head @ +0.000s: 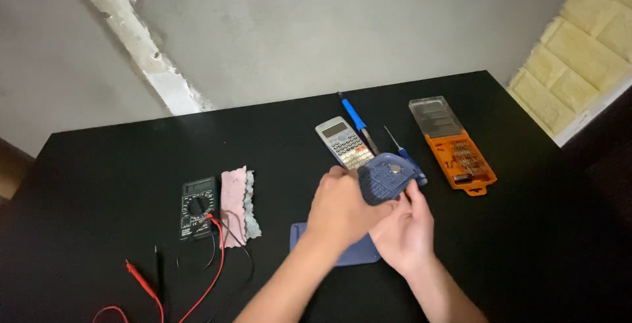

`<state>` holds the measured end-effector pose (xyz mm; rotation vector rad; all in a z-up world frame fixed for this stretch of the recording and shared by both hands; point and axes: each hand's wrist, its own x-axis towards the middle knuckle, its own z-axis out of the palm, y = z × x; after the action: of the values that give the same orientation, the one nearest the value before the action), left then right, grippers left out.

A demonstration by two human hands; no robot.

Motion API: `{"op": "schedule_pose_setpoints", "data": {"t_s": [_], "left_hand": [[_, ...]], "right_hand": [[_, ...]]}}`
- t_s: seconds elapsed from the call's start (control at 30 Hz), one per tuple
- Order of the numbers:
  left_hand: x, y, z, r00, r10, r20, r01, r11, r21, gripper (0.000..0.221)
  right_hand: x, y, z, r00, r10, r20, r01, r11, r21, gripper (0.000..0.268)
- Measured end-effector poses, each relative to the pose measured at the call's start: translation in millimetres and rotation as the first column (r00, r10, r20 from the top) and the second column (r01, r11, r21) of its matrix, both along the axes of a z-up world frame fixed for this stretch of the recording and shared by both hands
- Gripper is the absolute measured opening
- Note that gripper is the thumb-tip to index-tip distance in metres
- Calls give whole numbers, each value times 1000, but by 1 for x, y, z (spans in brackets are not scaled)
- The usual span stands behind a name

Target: Repairing a scientific calculator by unscrewing the casing, testing internal components with a multimeter, and cleaning parts.

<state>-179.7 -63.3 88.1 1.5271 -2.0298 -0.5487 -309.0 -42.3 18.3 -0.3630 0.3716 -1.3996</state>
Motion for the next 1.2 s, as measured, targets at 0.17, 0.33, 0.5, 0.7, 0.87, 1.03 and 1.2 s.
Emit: {"op": "schedule_pose_setpoints", "data": {"t_s": [0.17,0.33,0.5,0.7,0.87,1.03,1.2], "left_hand": [[-21,11,8,999,16,52,-14,999,-30,80],[-34,12,11,994,-36,100,31,998,50,78],[-41,13,6,996,-40,78,36,998,46,98],[-45,7,1,996,-62,-63,68,992,109,68],[-27,17,31,999,-11,-44,14,998,66,72],[6,35,24,962,61,-265,-42,996,77,52],[39,57,16,956,167,-242,-80,940,333,47]], "right_hand": [[0,7,1,995,-63,81,56,994,90,65],[-11,0,-9,987,-162,15,158,980,124,54],[-35,-10,-17,989,-144,-40,148,982,116,48],[-47,-19,23,977,-45,-210,106,952,288,53],[-93,-55,-25,985,20,171,-99,879,467,32],[-123,-78,25,985,174,-14,-170,976,137,70],[-161,-114,64,912,70,-404,71,943,324,72]]}}
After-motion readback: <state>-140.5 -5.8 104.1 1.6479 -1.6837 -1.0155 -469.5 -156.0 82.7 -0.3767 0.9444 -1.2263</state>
